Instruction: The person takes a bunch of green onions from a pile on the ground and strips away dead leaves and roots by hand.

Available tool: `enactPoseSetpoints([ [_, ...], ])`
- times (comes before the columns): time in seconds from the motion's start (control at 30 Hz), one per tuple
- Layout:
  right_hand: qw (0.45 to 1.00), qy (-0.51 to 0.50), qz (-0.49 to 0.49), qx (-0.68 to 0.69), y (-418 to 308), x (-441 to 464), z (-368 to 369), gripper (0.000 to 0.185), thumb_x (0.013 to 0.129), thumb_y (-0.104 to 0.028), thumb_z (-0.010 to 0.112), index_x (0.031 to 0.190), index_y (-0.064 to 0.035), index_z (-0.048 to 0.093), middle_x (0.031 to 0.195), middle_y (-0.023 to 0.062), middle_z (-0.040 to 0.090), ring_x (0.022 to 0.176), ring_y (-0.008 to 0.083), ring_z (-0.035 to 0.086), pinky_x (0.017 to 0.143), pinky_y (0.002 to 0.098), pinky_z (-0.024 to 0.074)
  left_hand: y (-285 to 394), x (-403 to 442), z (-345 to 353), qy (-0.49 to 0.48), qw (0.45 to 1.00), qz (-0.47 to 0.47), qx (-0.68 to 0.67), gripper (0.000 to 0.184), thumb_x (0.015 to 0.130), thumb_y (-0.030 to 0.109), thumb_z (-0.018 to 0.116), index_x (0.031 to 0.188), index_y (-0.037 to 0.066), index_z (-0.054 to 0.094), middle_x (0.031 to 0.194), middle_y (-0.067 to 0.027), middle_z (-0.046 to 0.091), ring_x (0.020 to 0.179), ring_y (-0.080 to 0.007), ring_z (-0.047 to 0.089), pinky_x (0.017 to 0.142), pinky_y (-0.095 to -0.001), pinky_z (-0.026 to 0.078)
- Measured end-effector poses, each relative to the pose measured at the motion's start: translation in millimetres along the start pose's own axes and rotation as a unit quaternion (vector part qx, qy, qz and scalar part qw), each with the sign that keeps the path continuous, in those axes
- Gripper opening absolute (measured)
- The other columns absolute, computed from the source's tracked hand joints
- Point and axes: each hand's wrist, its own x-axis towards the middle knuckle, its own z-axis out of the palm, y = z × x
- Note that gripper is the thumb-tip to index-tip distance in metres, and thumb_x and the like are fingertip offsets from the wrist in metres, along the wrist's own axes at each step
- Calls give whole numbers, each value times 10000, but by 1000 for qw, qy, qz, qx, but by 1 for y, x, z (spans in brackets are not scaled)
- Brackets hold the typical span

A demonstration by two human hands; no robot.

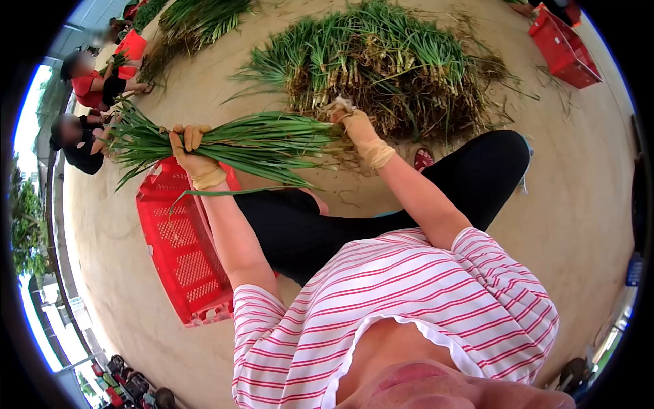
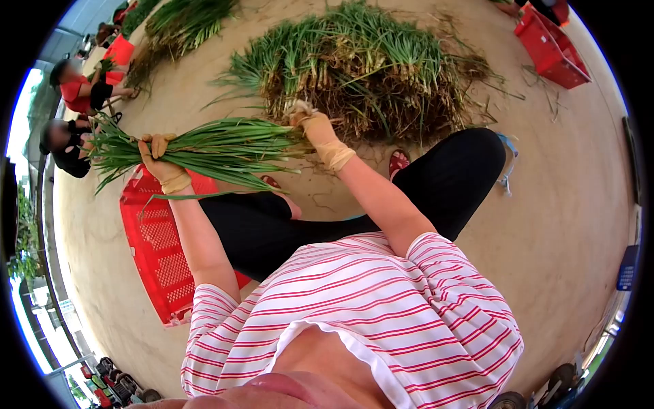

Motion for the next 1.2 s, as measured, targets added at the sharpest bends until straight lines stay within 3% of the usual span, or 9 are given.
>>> enactPoseSetpoints([
  [0.23, 816, -52, 4, 575, -39, -11, -71, 146, 910, -200, 469, 922, -106, 579, 687, 10, 542, 603, 143, 465, 588, 279, 426, 11, 2, -11, 2, 999, 35, 10, 141, 894, 236, 483, 859, 121, 556, 565, 75, 289, 543, -58, 337, 775, -271, 417],
  [0.3, 820, 82, 20, 565, -54, -11, -74, 127, 900, -180, 475, 844, -109, 563, 683, -34, 548, 610, 132, 483, 605, 275, 435, 7, 2, -6, 75, 996, 54, -13, 155, 889, 249, 500, 842, 115, 561, 543, 88, 293, 503, -42, 321, 740, -273, 404],
  [0.47, 771, -78, -127, 619, -8, 27, -168, 198, 916, -182, 403, 884, -59, 555, 872, 108, 589, 826, 244, 567, 724, 382, 473, 10, 9, -24, 107, 991, 74, 14, 143, 857, 261, 538, 846, 122, 568, 562, 74, 313, 523, -66, 340, 791, -305, 392],
  [0.57, 814, 256, -45, 519, -62, -4, -133, 296, 915, -314, 411, 819, -64, 537, 683, 56, 557, 591, 190, 522, 556, 325, 469, 10, 10, -19, 189, 973, 108, 69, 144, 861, 253, 529, 867, 112, 558, 578, 62, 327, 538, -75, 357, 797, -312, 393],
  [0.7, 1000, 25, -19, 0, -77, -39, -47, 401, 883, -463, 446, 810, -93, 584, 621, 34, 566, 489, 123, 511, 458, 266, 423, 5, 11, -16, 217, 966, 93, 105, 161, 864, 255, 525, 890, 98, 546, 587, 44, 347, 552, -94, 385, 804, -327, 400],
  [0.77, 891, -5, -128, -435, -85, -47, 8, 403, 831, -428, 540, 987, -68, 628, 745, 123, 636, 656, 253, 609, 585, 356, 474, -2, 12, -16, 234, 960, 92, 126, 179, 867, 260, 526, 904, 85, 541, 584, 31, 360, 560, -112, 408, 798, -340, 412],
  [0.83, 889, -71, -118, -436, -88, -48, 53, 388, 806, -400, 575, 952, -44, 623, 771, 190, 616, 762, 342, 597, 660, 413, 467, -13, 12, -10, 239, 957, 90, 137, 180, 872, 253, 521, 915, 80, 539, 588, 26, 372, 567, -116, 417, 774, -345, 426],
  [1.0, 975, -139, -67, -158, -99, -30, 94, 251, 836, -247, 565, 883, -2, 598, 709, 106, 610, 660, 213, 583, 582, 316, 457, -24, 13, -10, 216, 957, 62, 182, 201, 883, 226, 516, 948, 36, 520, 588, 16, 372, 568, -124, 396, 721, -354, 437],
  [1.2, 869, -370, -19, 328, -160, -56, 41, 161, 867, -147, 535, 925, -3, 578, 739, 57, 599, 523, 97, 516, 433, 197, 395, -28, 11, -14, 170, 954, 44, 244, 240, 901, 243, 481, 991, 21, 492, 613, 23, 343, 599, -117, 380, 777, -366, 425],
])
